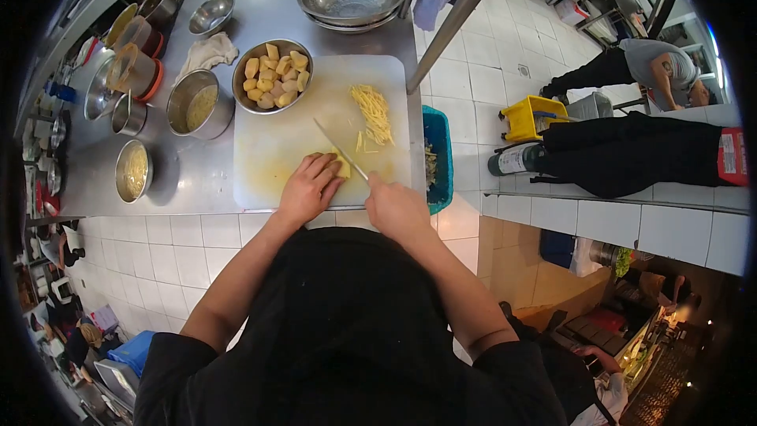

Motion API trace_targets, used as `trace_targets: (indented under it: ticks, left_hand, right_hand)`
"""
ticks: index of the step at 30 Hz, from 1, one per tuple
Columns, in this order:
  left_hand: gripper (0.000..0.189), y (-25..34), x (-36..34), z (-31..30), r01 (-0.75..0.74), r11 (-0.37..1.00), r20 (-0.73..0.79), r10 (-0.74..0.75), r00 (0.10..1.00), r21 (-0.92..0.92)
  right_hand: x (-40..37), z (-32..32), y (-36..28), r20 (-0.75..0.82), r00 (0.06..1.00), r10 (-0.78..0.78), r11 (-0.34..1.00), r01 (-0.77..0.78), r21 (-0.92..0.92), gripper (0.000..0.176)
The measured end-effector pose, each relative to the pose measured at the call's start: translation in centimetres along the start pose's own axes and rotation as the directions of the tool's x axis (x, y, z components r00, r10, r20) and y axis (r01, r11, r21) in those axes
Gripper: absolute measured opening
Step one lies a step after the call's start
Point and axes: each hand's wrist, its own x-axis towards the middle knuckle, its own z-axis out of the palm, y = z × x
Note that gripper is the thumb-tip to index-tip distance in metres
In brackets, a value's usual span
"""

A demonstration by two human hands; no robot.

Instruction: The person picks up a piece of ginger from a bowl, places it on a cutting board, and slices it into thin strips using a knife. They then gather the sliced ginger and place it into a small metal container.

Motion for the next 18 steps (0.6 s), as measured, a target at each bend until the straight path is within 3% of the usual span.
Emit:
trace_targets:
  ticks: [2,8,13,18]
  left_hand:
    - [0.039,-0.5,-0.2,-0.1,-0.02,1.0,0.022,0.019,1.0,0.009]
    - [0.045,0.5,0.7,-1.8,-0.044,0.998,0.099,0.039,0.994,0.046]
    - [0.059,-0.1,-0.2,-0.5,-0.078,0.987,0.295,0.034,0.955,0.139]
    - [0.06,-0.8,-1.0,-0.5,-0.098,0.981,0.343,0.036,0.939,0.166]
  right_hand:
    - [-0.4,-0.3,-0.8,0.066,0.997,0.029,0.999,-0.027,-0.03,0.02]
    - [0.1,-0.1,-1.1,0.03,0.998,0.052,0.997,-0.05,-0.053,0.02]
    - [0.7,-0.2,-0.8,0.055,0.995,0.085,0.995,-0.083,-0.049,0.023]
    - [0.6,-0.1,-0.9,0.094,0.991,0.095,0.994,-0.09,-0.06,0.025]
